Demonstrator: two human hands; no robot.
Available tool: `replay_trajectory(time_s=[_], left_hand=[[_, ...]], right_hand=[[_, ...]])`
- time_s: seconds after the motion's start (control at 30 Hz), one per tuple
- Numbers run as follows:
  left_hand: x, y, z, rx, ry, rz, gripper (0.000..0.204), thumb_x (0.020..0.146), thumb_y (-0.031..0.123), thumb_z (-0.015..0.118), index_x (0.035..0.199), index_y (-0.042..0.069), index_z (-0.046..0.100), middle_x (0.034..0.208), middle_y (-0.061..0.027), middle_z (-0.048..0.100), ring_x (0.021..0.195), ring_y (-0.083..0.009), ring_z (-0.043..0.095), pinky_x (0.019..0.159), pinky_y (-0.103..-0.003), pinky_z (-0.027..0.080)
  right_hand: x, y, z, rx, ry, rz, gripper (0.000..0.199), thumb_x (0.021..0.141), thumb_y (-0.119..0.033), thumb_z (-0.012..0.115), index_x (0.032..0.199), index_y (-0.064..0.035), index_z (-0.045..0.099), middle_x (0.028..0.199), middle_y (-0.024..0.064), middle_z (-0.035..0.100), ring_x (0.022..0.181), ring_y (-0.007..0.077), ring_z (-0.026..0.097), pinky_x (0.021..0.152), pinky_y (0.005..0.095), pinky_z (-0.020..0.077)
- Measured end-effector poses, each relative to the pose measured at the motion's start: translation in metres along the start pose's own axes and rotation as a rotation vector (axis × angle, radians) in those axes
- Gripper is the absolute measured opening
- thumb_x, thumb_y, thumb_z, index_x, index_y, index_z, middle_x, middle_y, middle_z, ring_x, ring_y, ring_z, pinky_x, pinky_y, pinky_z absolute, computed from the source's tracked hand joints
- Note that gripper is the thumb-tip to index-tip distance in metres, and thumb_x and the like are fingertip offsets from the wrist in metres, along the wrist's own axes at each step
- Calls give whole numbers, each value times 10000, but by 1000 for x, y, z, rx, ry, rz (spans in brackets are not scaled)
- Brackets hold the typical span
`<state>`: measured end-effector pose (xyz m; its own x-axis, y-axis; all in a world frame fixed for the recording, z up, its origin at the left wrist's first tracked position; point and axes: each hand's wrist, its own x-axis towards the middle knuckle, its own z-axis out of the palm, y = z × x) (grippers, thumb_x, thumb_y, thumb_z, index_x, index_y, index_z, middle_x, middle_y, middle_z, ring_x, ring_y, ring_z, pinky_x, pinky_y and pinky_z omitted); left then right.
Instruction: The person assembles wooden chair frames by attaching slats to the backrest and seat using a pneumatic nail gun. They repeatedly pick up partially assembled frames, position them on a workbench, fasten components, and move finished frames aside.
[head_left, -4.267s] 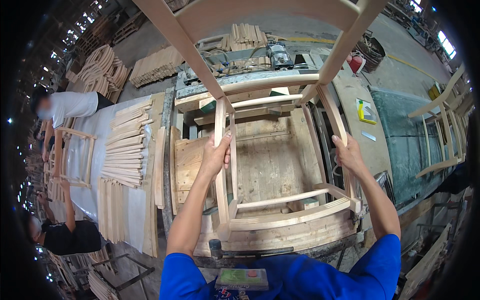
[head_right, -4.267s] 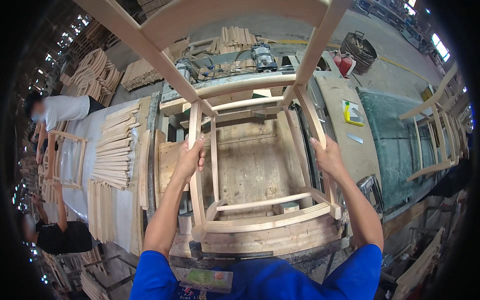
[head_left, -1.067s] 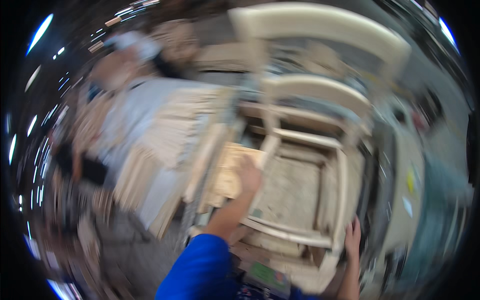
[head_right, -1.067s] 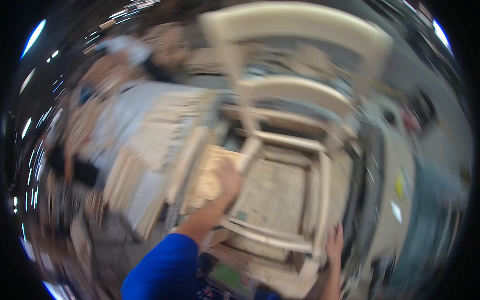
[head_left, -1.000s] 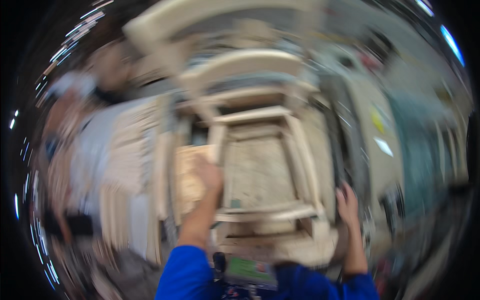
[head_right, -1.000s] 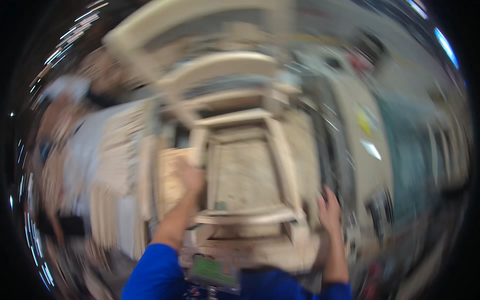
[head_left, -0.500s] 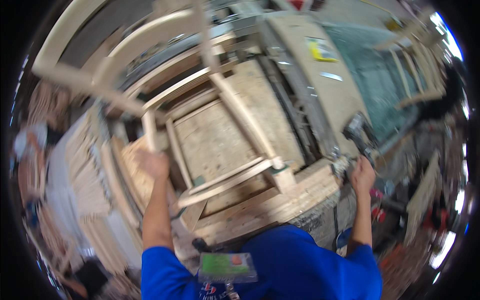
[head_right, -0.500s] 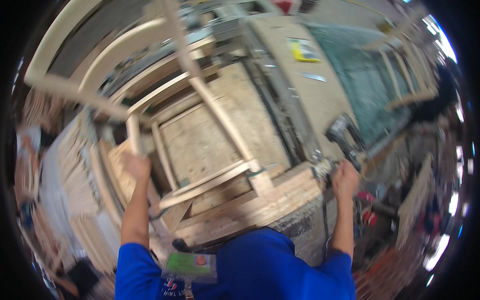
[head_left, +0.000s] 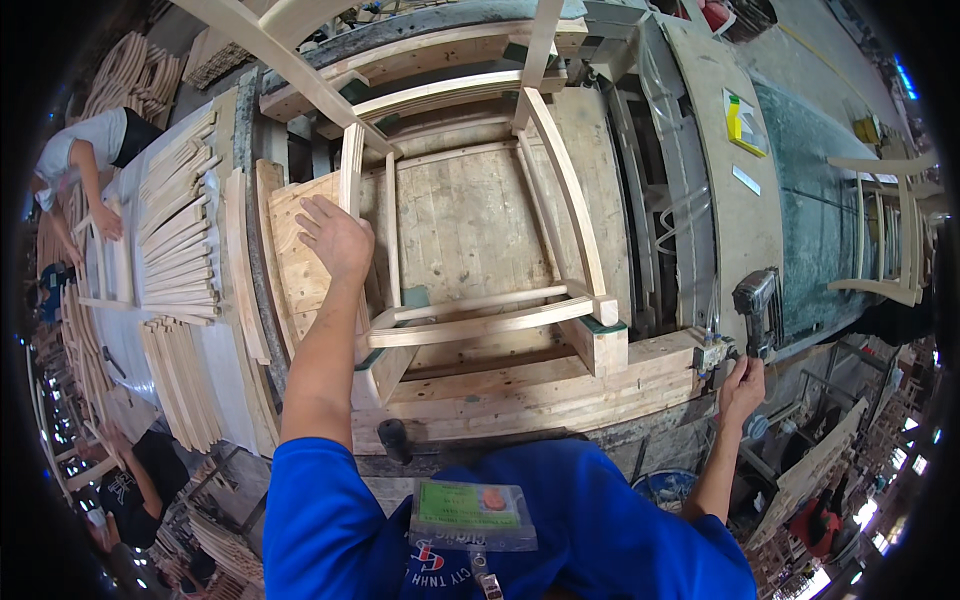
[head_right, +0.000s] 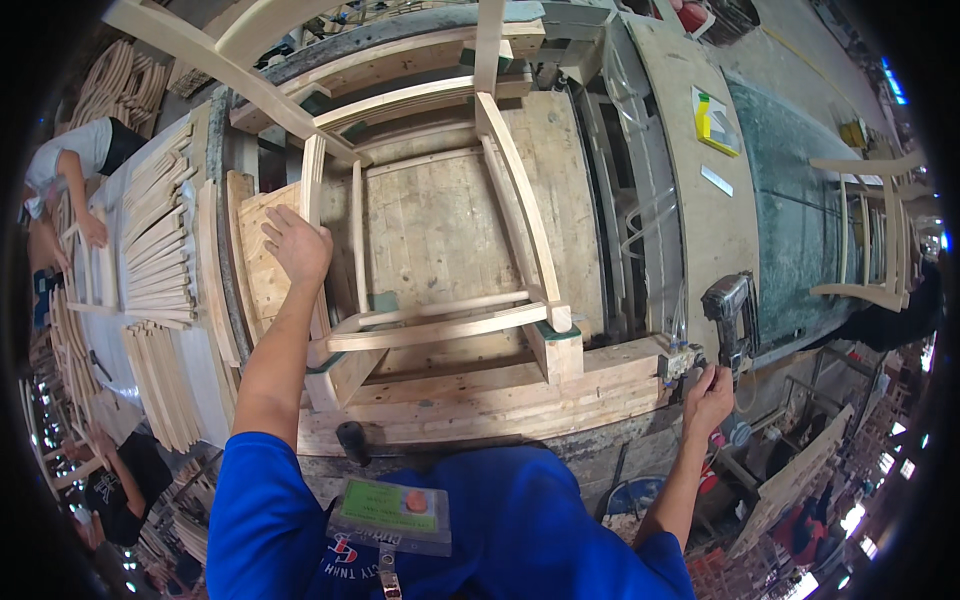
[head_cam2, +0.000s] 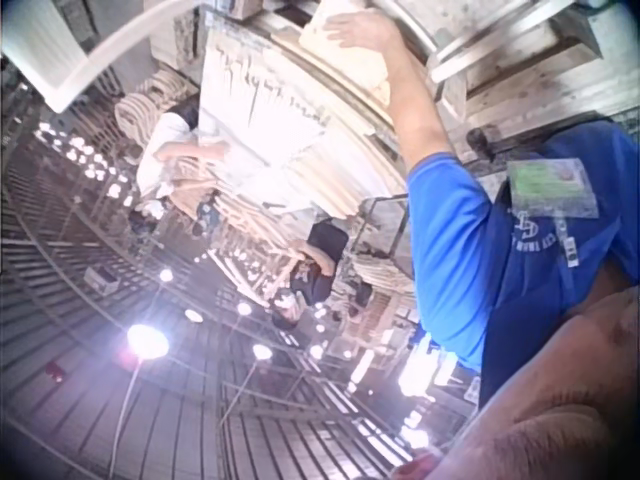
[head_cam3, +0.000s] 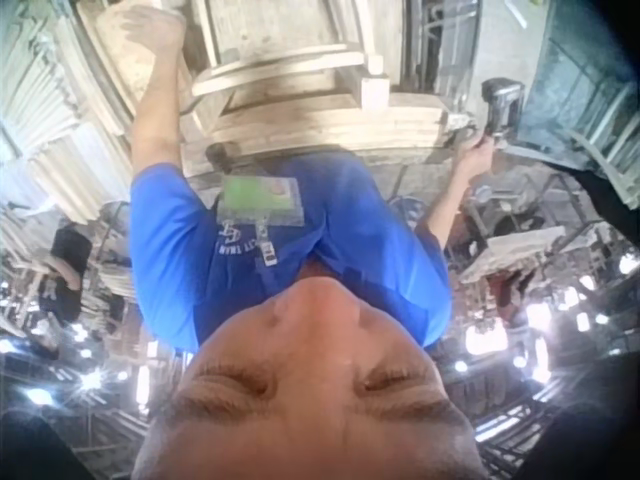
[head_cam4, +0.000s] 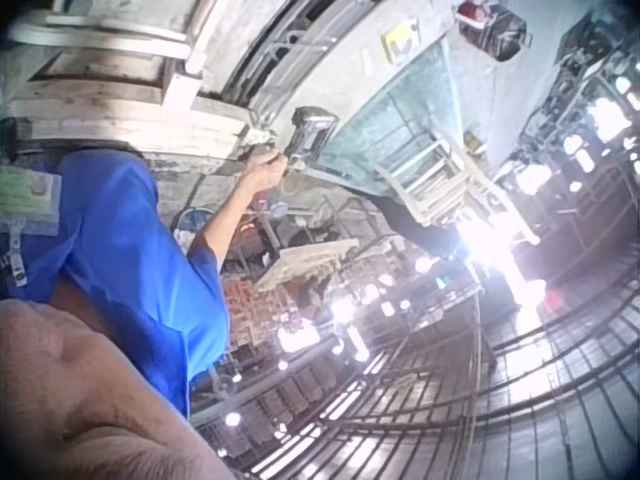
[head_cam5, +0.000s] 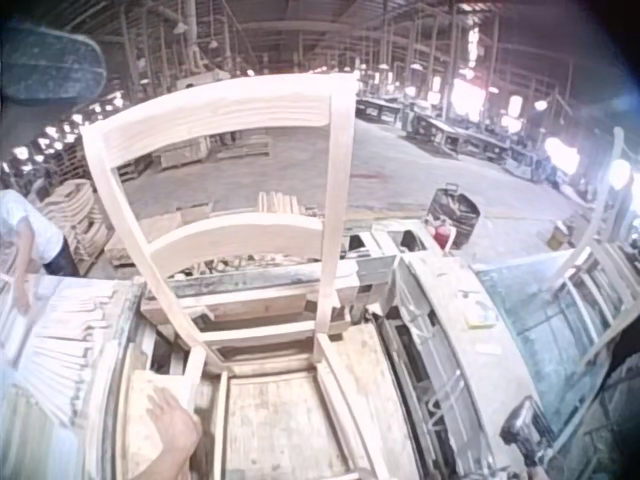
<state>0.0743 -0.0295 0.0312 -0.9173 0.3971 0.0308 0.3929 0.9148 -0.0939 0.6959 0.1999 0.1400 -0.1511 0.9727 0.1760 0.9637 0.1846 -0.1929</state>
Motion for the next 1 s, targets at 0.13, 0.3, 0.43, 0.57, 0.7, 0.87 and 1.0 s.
replay_trajectory(time_s=[0.13, 0.3, 0.43, 0.57, 0.7, 0.87, 1.0], left_hand=[[3, 2, -8, 7, -49, -1, 911, 868, 261, 731, 1541, -132, 261, 1616, -341, 262, 1477, -557, 286, 1199, -640, 286], [4, 1, -6, -4, -60, -7, 913, 869, 261, 730, 1543, -137, 258, 1622, -336, 257, 1481, -558, 279, 1210, -633, 269], [4, -2, -5, -13, -65, -26, 917, 871, 265, 732, 1545, -137, 258, 1630, -336, 243, 1487, -559, 267, 1216, -631, 260], [3, -2, -4, -21, -62, -19, 937, 854, 260, 755, 1547, -130, 259, 1627, -339, 250, 1488, -558, 268, 1215, -625, 264], [5, -3, -6, -14, -49, -14, 958, 839, 269, 771, 1543, -128, 259, 1622, -340, 261, 1483, -556, 279, 1210, -622, 276], [3, 0, -11, -21, -72, -9, 981, 848, 274, 782, 1554, -129, 233, 1633, -338, 245, 1499, -544, 260, 1224, -612, 254], [0, -6, -10, -45, -114, -46, 999, 861, 302, 763, 1568, -130, 205, 1654, -339, 190, 1517, -545, 214, 1239, -613, 209]], right_hand=[[-1, -2, 5, 25, 21, 24, 233, 1020, -203, 594, 921, 4, 634, 801, 185, 649, 720, 355, 634, 681, 447, 486], [-4, 9, 8, -14, 57, -10, 278, 1043, -252, 577, 936, 2, 615, 793, 181, 639, 713, 338, 626, 680, 433, 486], [-4, 3, 9, 10, 39, 27, 284, 1029, -257, 576, 946, 8, 637, 835, 206, 672, 761, 388, 650, 706, 459, 496], [-5, 2, 9, 29, 64, 35, 301, 1034, -267, 567, 952, 16, 629, 843, 216, 674, 769, 400, 647, 714, 458, 499], [-4, 4, 10, 43, 50, 38, 304, 1036, -274, 566, 976, 16, 631, 876, 228, 688, 801, 413, 658, 732, 464, 505], [-6, -1, 0, -71, 6, 55, 271, 1034, -251, 574, 995, 4, 658, 885, 212, 706, 794, 392, 675, 730, 451, 522], [-7, -55, -11, 97, 31, -1, 182, 1004, -164, 616, 1044, -1, 686, 857, 177, 717, 777, 321, 698, 737, 409, 543]])
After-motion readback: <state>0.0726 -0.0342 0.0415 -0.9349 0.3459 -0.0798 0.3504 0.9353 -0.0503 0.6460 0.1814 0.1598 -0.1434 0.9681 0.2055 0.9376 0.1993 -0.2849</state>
